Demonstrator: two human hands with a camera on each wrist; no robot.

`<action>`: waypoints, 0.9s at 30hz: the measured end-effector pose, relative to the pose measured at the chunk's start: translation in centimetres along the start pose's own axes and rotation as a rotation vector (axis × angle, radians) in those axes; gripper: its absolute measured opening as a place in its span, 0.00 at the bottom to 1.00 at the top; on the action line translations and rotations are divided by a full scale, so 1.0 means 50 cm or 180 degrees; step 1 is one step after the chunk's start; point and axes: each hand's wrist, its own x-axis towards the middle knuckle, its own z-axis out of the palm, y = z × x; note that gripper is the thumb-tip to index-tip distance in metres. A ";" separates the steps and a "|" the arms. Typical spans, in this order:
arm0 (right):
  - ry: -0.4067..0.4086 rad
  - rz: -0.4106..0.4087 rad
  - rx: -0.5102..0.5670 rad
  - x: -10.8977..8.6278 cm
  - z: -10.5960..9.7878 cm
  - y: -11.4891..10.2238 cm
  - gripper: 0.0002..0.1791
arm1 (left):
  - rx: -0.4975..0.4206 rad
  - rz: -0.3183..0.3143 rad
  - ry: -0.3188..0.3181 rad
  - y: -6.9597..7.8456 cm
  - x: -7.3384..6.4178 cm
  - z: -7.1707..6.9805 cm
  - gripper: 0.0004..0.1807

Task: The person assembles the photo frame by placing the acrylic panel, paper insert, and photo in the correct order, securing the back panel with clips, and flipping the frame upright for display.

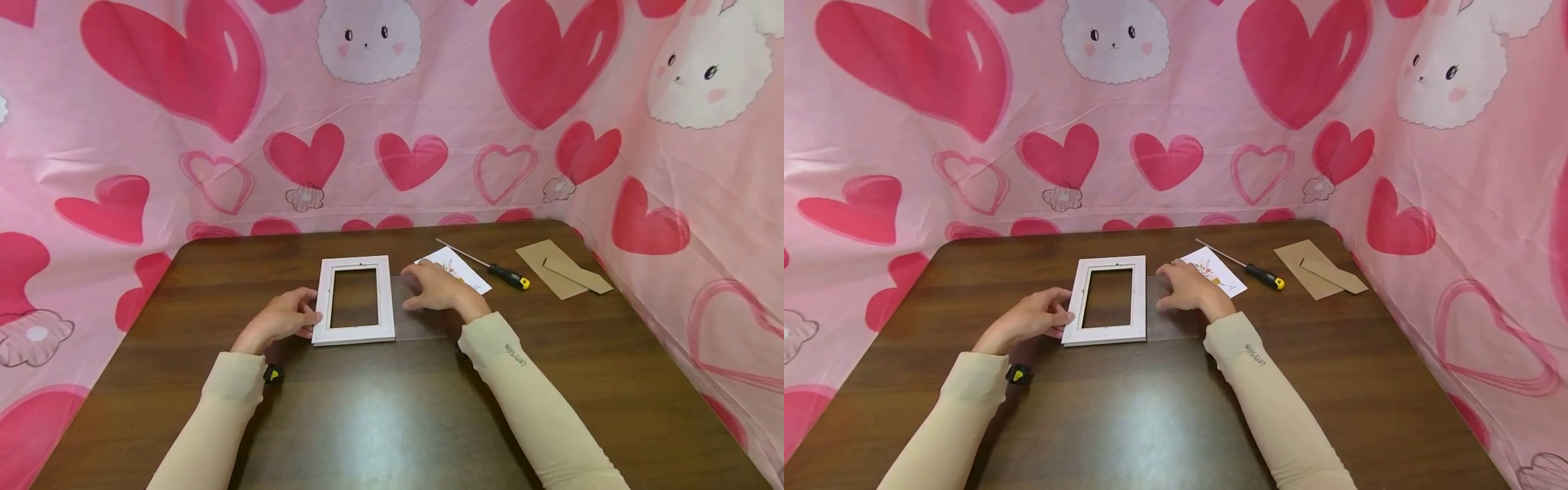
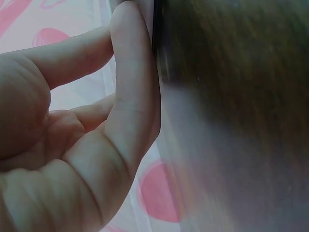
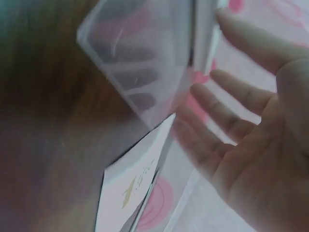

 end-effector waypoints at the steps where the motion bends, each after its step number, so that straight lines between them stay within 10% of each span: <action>1: -0.0076 0.0032 -0.0067 0.007 -0.001 0.001 0.39 | -0.0003 -0.0020 0.0003 -0.002 0.000 -0.001 0.33; 27: -0.0828 0.0497 -0.1377 0.093 -0.034 -0.012 0.57 | -0.0053 0.0011 -0.0046 -0.005 -0.008 -0.015 0.33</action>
